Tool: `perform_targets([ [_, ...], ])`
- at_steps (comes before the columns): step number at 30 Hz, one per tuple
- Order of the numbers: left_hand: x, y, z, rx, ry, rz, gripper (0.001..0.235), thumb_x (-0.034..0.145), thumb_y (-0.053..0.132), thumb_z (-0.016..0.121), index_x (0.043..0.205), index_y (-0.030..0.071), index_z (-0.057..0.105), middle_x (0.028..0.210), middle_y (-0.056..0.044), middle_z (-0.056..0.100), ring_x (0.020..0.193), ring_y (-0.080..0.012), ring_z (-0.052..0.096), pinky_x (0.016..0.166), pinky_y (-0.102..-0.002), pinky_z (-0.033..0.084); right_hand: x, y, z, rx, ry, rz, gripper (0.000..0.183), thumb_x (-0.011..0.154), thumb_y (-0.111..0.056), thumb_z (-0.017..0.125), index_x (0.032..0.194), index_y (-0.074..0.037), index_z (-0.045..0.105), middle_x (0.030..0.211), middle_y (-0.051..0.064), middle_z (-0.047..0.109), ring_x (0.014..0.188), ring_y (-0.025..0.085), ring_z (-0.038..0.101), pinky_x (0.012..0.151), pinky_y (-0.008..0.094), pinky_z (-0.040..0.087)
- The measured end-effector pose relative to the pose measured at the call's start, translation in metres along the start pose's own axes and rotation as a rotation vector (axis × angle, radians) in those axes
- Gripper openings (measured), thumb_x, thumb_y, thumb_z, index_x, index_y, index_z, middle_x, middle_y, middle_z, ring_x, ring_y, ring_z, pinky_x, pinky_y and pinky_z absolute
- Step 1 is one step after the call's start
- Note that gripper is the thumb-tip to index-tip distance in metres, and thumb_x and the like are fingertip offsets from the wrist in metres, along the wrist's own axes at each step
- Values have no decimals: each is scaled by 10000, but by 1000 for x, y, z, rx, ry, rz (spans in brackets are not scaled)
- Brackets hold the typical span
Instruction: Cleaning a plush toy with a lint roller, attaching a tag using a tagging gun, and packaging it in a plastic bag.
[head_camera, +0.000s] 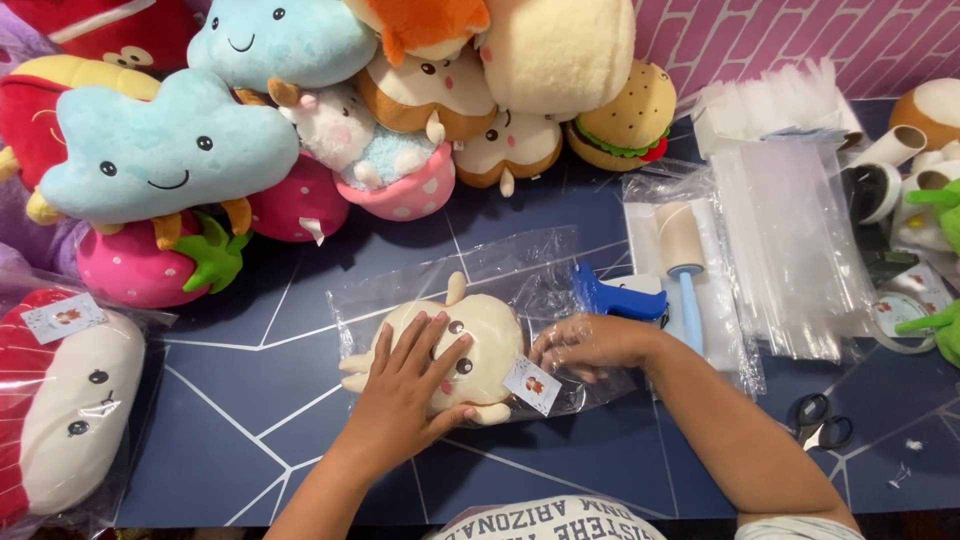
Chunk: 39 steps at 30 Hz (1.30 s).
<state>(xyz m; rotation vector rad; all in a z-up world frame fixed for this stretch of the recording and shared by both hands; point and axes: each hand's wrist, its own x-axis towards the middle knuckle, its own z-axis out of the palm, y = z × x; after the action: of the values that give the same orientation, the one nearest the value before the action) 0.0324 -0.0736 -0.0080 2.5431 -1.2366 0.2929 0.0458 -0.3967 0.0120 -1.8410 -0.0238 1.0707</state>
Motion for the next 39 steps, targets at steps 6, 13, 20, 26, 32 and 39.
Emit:
perform_targets([
  [6, -1, 1, 2, 42, -7, 0, 812, 918, 629, 639, 1577, 233, 377, 1659, -105, 292, 1542, -338, 224, 1217, -586, 126, 12, 9, 9, 140, -5, -139, 380, 809, -49, 829, 1131, -77, 630, 994, 97, 711, 958, 214, 738, 874, 298, 620],
  [13, -2, 2, 3, 28, 7, -4, 818, 917, 610, 655, 1582, 233, 365, 1661, -101, 296, 1541, -342, 235, 1223, -586, 126, 4, 13, 23, 523, -9, -156, 402, 780, 29, 825, 1067, -71, 563, 1001, 185, 684, 803, 312, 745, 598, 407, 663],
  [20, -2, 4, 4, -37, 13, -45, 764, 918, 584, 655, 1550, 229, 415, 1651, -107, 309, 1535, -358, 234, 1215, -601, 108, 18, 25, 36, 339, 164, -299, 242, 673, -36, 934, 819, -55, 742, 817, 108, 755, 798, 209, 728, 666, 293, 584],
  [26, -2, 6, 0, -94, -5, -70, 807, 888, 595, 696, 1551, 229, 418, 1653, -98, 308, 1540, -354, 216, 1216, -595, 92, 10, 24, 33, 422, -7, -253, 241, 840, -42, 791, 1050, -21, 675, 951, 259, 746, 732, 281, 753, 715, 341, 665],
  [32, 0, 5, -3, -77, 13, -13, 935, 798, 686, 773, 1546, 245, 426, 1645, -82, 336, 1538, -343, 243, 1220, -592, 104, 19, 25, 42, 120, 190, -306, 499, 751, -204, 882, 1162, -152, 603, 839, 88, 723, 640, 161, 694, 549, 243, 570],
  [39, 1, 2, -1, -81, 45, 21, 934, 762, 653, 830, 1525, 259, 464, 1634, -62, 376, 1532, -315, 287, 1221, -580, 144, 37, 34, 47, -466, 448, -1025, 238, 772, -422, 867, 924, -277, 756, 1044, -1, 547, 1015, 180, 548, 986, 358, 459],
])
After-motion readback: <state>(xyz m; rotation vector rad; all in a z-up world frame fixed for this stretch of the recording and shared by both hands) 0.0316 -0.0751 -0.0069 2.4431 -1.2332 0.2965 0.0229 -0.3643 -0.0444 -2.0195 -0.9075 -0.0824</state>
